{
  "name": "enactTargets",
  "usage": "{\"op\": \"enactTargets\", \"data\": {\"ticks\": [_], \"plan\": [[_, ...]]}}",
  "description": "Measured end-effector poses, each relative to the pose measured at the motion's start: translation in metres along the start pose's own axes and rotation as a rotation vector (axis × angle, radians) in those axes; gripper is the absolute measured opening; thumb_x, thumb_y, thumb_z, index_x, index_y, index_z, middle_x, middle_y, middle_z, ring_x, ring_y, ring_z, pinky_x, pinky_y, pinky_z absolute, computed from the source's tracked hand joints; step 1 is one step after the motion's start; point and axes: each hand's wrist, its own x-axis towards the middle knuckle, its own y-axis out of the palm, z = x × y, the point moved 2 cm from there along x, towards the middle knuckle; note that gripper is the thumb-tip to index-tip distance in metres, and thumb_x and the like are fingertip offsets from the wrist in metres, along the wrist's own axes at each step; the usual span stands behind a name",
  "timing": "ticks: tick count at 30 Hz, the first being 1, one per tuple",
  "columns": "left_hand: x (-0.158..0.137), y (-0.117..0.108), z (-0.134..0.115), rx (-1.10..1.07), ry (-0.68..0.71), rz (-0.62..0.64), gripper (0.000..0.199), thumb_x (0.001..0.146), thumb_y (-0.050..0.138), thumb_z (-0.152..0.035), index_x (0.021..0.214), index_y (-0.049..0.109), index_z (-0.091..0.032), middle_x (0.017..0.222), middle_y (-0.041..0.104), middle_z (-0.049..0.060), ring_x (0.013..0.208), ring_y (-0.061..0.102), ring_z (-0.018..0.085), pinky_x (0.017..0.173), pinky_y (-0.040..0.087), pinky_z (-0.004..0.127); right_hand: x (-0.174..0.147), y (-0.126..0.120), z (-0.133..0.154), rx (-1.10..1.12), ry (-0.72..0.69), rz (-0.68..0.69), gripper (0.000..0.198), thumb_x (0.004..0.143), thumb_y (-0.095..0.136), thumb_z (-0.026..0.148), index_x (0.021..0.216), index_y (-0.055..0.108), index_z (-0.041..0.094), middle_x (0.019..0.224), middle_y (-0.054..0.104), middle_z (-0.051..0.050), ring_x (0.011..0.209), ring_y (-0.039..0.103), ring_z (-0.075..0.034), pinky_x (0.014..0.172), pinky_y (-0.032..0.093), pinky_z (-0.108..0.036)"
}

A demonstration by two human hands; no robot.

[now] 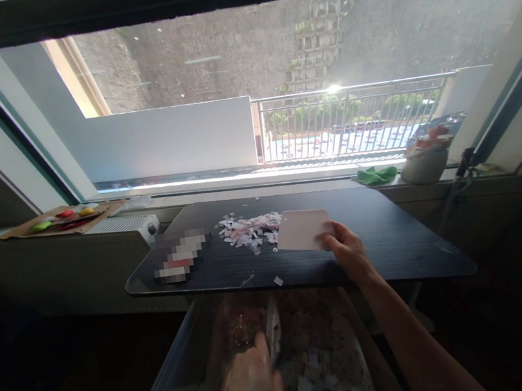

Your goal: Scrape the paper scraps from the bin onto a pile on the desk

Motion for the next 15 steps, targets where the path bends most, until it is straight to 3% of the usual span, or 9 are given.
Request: {"op": "enactTargets", "data": {"ticks": [4, 9, 15], "plan": [[0.001, 0.003, 0.002, -0.016, -0.006, -0.031, 0.039, 0.072, 0.036, -0.019, 0.109, 0.042, -0.009, 0.093, 0.060, 0.014, 0.089, 0.057, 0.025, 0.075, 0.041, 0.035, 0.001, 0.012, 0.000, -0.003, 0.008, 0.064, 0.035, 0.065, 0.053, 0.029, 0.098, 0.055, 0.016, 0.083, 0.063, -0.003, 0.068, 0.057, -0.014, 0.061, 0.045, -0.026], [0.000, 0.006, 0.004, -0.027, 0.034, -0.067, 0.038, 0.074, 0.035, -0.020, 0.111, 0.041, -0.011, 0.090, 0.060, 0.013, 0.087, 0.057, 0.023, 0.073, 0.041, 0.034, -0.013, 0.001, 0.002, -0.064, 0.058, 0.190, 0.033, 0.064, 0.052, 0.027, 0.095, 0.058, 0.017, 0.084, 0.064, -0.001, 0.074, 0.058, -0.016, 0.065, 0.045, -0.026], [0.000, 0.003, 0.003, -0.019, 0.023, -0.023, 0.044, 0.074, 0.034, -0.018, 0.116, 0.038, -0.007, 0.094, 0.059, 0.015, 0.089, 0.056, 0.024, 0.075, 0.040, 0.035, 0.003, 0.000, -0.001, -0.081, -0.021, -0.007, 0.036, 0.066, 0.050, 0.030, 0.098, 0.055, 0.016, 0.082, 0.063, -0.003, 0.068, 0.055, -0.014, 0.062, 0.044, -0.026]]}}
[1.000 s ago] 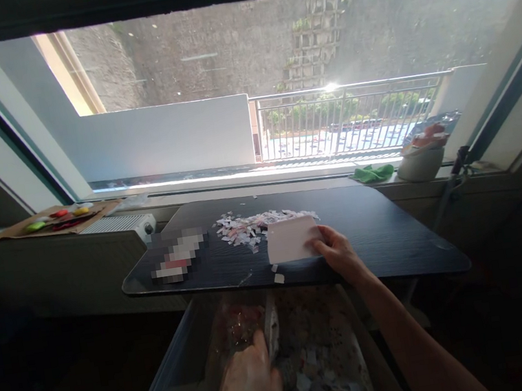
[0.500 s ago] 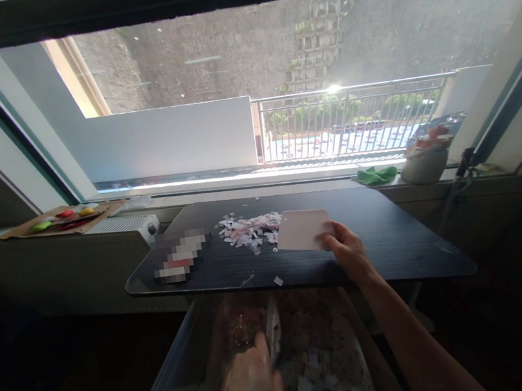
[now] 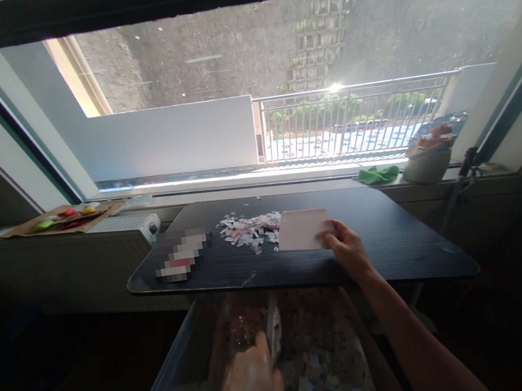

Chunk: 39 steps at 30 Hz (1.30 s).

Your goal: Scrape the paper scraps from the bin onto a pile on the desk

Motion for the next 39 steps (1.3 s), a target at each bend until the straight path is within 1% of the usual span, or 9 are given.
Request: {"op": "enactTargets", "data": {"ticks": [3, 7, 10, 14, 20, 24, 30, 36, 39], "plan": [[-0.0007, -0.0015, -0.0007, 0.017, 0.006, 0.000, 0.046, 0.074, 0.034, -0.017, 0.118, 0.037, -0.006, 0.093, 0.060, 0.015, 0.089, 0.056, 0.024, 0.073, 0.040, 0.034, 0.0080, 0.0096, -0.0027, -0.042, -0.045, -0.002, 0.035, 0.066, 0.049, 0.028, 0.098, 0.056, 0.015, 0.081, 0.062, -0.003, 0.068, 0.054, -0.014, 0.064, 0.043, -0.026], [-0.0024, -0.0036, -0.0017, 0.022, 0.009, -0.007, 0.045, 0.074, 0.034, -0.017, 0.118, 0.037, -0.007, 0.092, 0.060, 0.014, 0.088, 0.057, 0.023, 0.072, 0.040, 0.032, 0.0058, 0.0121, -0.0072, -0.044, 0.008, 0.028, 0.032, 0.063, 0.049, 0.026, 0.092, 0.059, 0.017, 0.077, 0.062, -0.001, 0.069, 0.053, -0.016, 0.061, 0.042, -0.025], [-0.0033, -0.0059, -0.0028, 0.020, -0.001, 0.015, 0.042, 0.075, 0.035, -0.018, 0.115, 0.038, -0.008, 0.092, 0.059, 0.014, 0.089, 0.056, 0.023, 0.074, 0.039, 0.033, 0.0022, 0.0086, -0.0088, -0.009, 0.040, -0.020, 0.033, 0.063, 0.048, 0.027, 0.092, 0.059, 0.017, 0.076, 0.062, -0.001, 0.067, 0.053, -0.016, 0.058, 0.041, -0.024], [-0.0037, -0.0072, -0.0038, 0.020, 0.000, 0.022, 0.037, 0.075, 0.035, -0.018, 0.111, 0.040, -0.011, 0.089, 0.060, 0.013, 0.087, 0.057, 0.023, 0.073, 0.040, 0.033, 0.0008, 0.0071, -0.0074, -0.044, 0.026, -0.060, 0.032, 0.063, 0.047, 0.027, 0.092, 0.059, 0.018, 0.075, 0.061, -0.001, 0.067, 0.051, -0.015, 0.058, 0.041, -0.024], [-0.0030, -0.0050, -0.0028, 0.047, 0.000, 0.001, 0.038, 0.075, 0.034, -0.019, 0.111, 0.040, -0.010, 0.091, 0.060, 0.013, 0.087, 0.058, 0.023, 0.072, 0.041, 0.032, -0.0008, 0.0083, -0.0067, -0.014, 0.043, 0.007, 0.028, 0.065, 0.042, 0.025, 0.085, 0.060, 0.017, 0.070, 0.060, 0.000, 0.063, 0.051, -0.014, 0.056, 0.039, -0.023], [-0.0006, -0.0015, -0.0007, 0.041, 0.014, -0.022, 0.043, 0.074, 0.034, -0.019, 0.116, 0.036, -0.008, 0.091, 0.061, 0.014, 0.087, 0.058, 0.024, 0.073, 0.041, 0.034, -0.0006, 0.0094, -0.0061, -0.050, 0.002, 0.005, 0.030, 0.066, 0.043, 0.026, 0.089, 0.059, 0.017, 0.073, 0.060, 0.000, 0.065, 0.051, -0.015, 0.058, 0.040, -0.024], [-0.0005, -0.0020, -0.0008, 0.049, 0.012, -0.014, 0.044, 0.074, 0.035, -0.019, 0.117, 0.038, -0.010, 0.093, 0.060, 0.014, 0.087, 0.057, 0.023, 0.073, 0.040, 0.033, -0.0008, 0.0120, -0.0074, -0.064, 0.011, 0.120, 0.031, 0.065, 0.042, 0.025, 0.088, 0.061, 0.016, 0.069, 0.059, 0.001, 0.064, 0.051, -0.014, 0.057, 0.039, -0.023], [-0.0019, -0.0037, -0.0018, 0.030, -0.016, 0.014, 0.043, 0.075, 0.033, -0.020, 0.118, 0.037, -0.010, 0.095, 0.060, 0.013, 0.090, 0.056, 0.023, 0.073, 0.040, 0.031, -0.0008, 0.0109, -0.0084, -0.018, 0.016, 0.060, 0.029, 0.065, 0.042, 0.024, 0.085, 0.061, 0.015, 0.066, 0.057, 0.001, 0.060, 0.048, -0.013, 0.054, 0.037, -0.022], [-0.0017, -0.0031, -0.0016, 0.006, 0.002, -0.005, 0.044, 0.075, 0.033, -0.019, 0.117, 0.038, -0.009, 0.093, 0.060, 0.013, 0.089, 0.057, 0.023, 0.073, 0.040, 0.032, -0.0011, 0.0110, -0.0096, -0.025, 0.018, 0.081, 0.029, 0.065, 0.043, 0.025, 0.086, 0.061, 0.016, 0.067, 0.058, 0.001, 0.061, 0.049, -0.013, 0.056, 0.038, -0.022]]}}
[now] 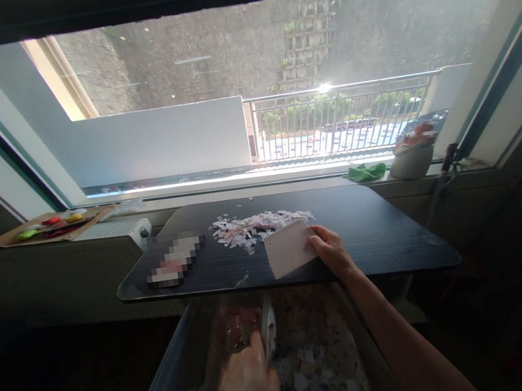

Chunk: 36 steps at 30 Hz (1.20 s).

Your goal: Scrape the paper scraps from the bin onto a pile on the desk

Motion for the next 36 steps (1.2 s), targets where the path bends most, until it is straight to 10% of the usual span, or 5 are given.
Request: {"op": "enactTargets", "data": {"ticks": [15, 36], "plan": [[0.002, 0.000, -0.001, -0.041, -0.031, 0.011, 0.049, 0.072, 0.038, -0.019, 0.119, 0.038, -0.007, 0.099, 0.060, 0.015, 0.094, 0.055, 0.025, 0.078, 0.041, 0.033, 0.029, 0.049, 0.018, -0.082, -0.180, -0.033, 0.030, 0.071, 0.041, 0.028, 0.096, 0.053, 0.016, 0.074, 0.062, -0.003, 0.063, 0.052, -0.013, 0.061, 0.041, -0.027], [0.005, 0.004, 0.003, -0.080, -0.007, 0.007, 0.037, 0.071, 0.038, -0.019, 0.107, 0.042, -0.013, 0.090, 0.062, 0.012, 0.085, 0.059, 0.024, 0.072, 0.043, 0.033, 0.022, 0.013, 0.027, -0.382, -0.181, -0.113, 0.030, 0.073, 0.041, 0.030, 0.097, 0.055, 0.020, 0.079, 0.063, -0.003, 0.069, 0.055, -0.017, 0.064, 0.041, -0.030]]}}
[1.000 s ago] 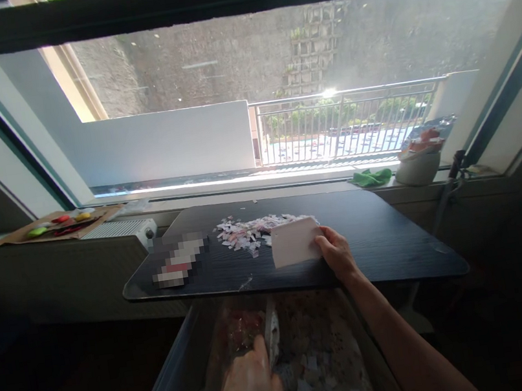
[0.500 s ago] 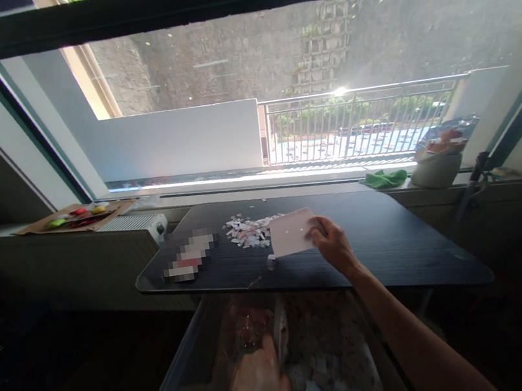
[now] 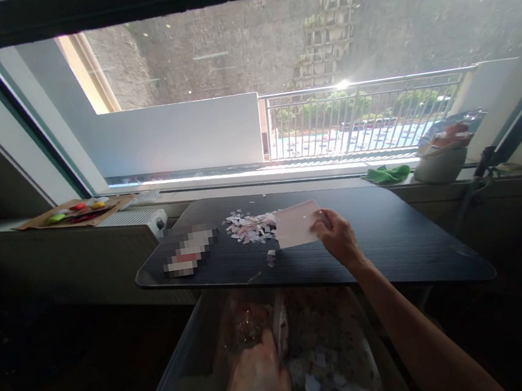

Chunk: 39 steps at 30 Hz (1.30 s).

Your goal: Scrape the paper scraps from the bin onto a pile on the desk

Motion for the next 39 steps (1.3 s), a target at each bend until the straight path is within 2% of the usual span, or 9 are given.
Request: {"op": "enactTargets", "data": {"ticks": [4, 6, 9, 13, 19, 21, 24, 29, 39], "plan": [[-0.001, -0.001, -0.001, 0.014, -0.001, -0.005, 0.033, 0.072, 0.036, -0.018, 0.104, 0.043, -0.013, 0.089, 0.062, 0.012, 0.084, 0.059, 0.024, 0.071, 0.043, 0.033, -0.004, 0.003, 0.005, 0.089, -0.019, 0.041, 0.029, 0.073, 0.040, 0.028, 0.098, 0.054, 0.021, 0.079, 0.064, -0.002, 0.069, 0.055, -0.016, 0.066, 0.041, -0.029], [-0.002, -0.002, -0.002, 0.025, -0.002, 0.001, 0.035, 0.072, 0.036, -0.018, 0.106, 0.043, -0.012, 0.091, 0.062, 0.013, 0.086, 0.058, 0.024, 0.073, 0.042, 0.034, -0.006, 0.007, 0.009, 0.058, -0.030, 0.040, 0.030, 0.072, 0.041, 0.028, 0.097, 0.055, 0.020, 0.080, 0.064, -0.003, 0.072, 0.055, -0.017, 0.067, 0.040, -0.030], [-0.004, -0.005, -0.003, 0.017, -0.006, 0.013, 0.038, 0.072, 0.037, -0.019, 0.109, 0.041, -0.011, 0.093, 0.062, 0.013, 0.089, 0.057, 0.025, 0.075, 0.042, 0.035, -0.008, 0.003, 0.012, -0.038, -0.005, -0.020, 0.031, 0.072, 0.041, 0.029, 0.097, 0.057, 0.019, 0.080, 0.063, -0.005, 0.073, 0.054, -0.019, 0.067, 0.039, -0.031], [-0.005, -0.007, -0.004, -0.005, -0.008, -0.001, 0.036, 0.072, 0.036, -0.019, 0.107, 0.042, -0.013, 0.092, 0.062, 0.012, 0.088, 0.058, 0.025, 0.073, 0.042, 0.034, -0.003, -0.001, 0.017, -0.027, 0.014, -0.083, 0.032, 0.074, 0.038, 0.031, 0.098, 0.055, 0.019, 0.080, 0.062, -0.005, 0.071, 0.053, -0.019, 0.065, 0.038, -0.030], [-0.004, -0.005, -0.003, 0.003, -0.017, 0.004, 0.036, 0.071, 0.036, -0.019, 0.106, 0.042, -0.013, 0.093, 0.061, 0.012, 0.090, 0.057, 0.025, 0.075, 0.041, 0.034, 0.012, 0.021, 0.027, -0.053, -0.021, -0.005, 0.032, 0.076, 0.035, 0.028, 0.100, 0.054, 0.019, 0.081, 0.063, -0.006, 0.069, 0.053, -0.019, 0.063, 0.038, -0.029], [-0.005, -0.004, -0.004, 0.004, -0.007, -0.015, 0.037, 0.071, 0.036, -0.018, 0.107, 0.042, -0.012, 0.092, 0.062, 0.012, 0.089, 0.057, 0.025, 0.074, 0.041, 0.034, 0.011, 0.018, 0.025, -0.127, -0.021, 0.006, 0.032, 0.074, 0.038, 0.028, 0.100, 0.055, 0.019, 0.081, 0.062, -0.006, 0.071, 0.053, -0.020, 0.063, 0.037, -0.030], [-0.005, -0.004, -0.003, 0.009, 0.003, -0.031, 0.038, 0.071, 0.037, -0.019, 0.108, 0.042, -0.011, 0.090, 0.062, 0.011, 0.085, 0.059, 0.024, 0.071, 0.042, 0.032, 0.003, -0.003, 0.017, -0.166, 0.003, -0.027, 0.031, 0.071, 0.041, 0.027, 0.096, 0.057, 0.020, 0.078, 0.062, -0.005, 0.069, 0.053, -0.020, 0.063, 0.037, -0.030], [-0.003, -0.001, -0.002, 0.022, 0.013, -0.056, 0.035, 0.071, 0.037, -0.019, 0.105, 0.043, -0.013, 0.089, 0.063, 0.011, 0.084, 0.059, 0.024, 0.070, 0.043, 0.033, -0.007, -0.029, 0.001, -0.015, 0.065, -0.100, 0.031, 0.068, 0.040, 0.027, 0.092, 0.058, 0.018, 0.073, 0.061, -0.003, 0.065, 0.052, -0.017, 0.060, 0.038, -0.028], [-0.006, -0.007, -0.006, 0.117, -0.001, 0.015, 0.037, 0.074, 0.035, -0.018, 0.110, 0.040, -0.012, 0.091, 0.061, 0.012, 0.085, 0.058, 0.022, 0.071, 0.041, 0.031, -0.016, -0.019, -0.030, 0.261, 0.254, -0.200, 0.032, 0.064, 0.042, 0.029, 0.086, 0.060, 0.014, 0.066, 0.059, -0.002, 0.059, 0.051, -0.015, 0.053, 0.040, -0.024]]}}
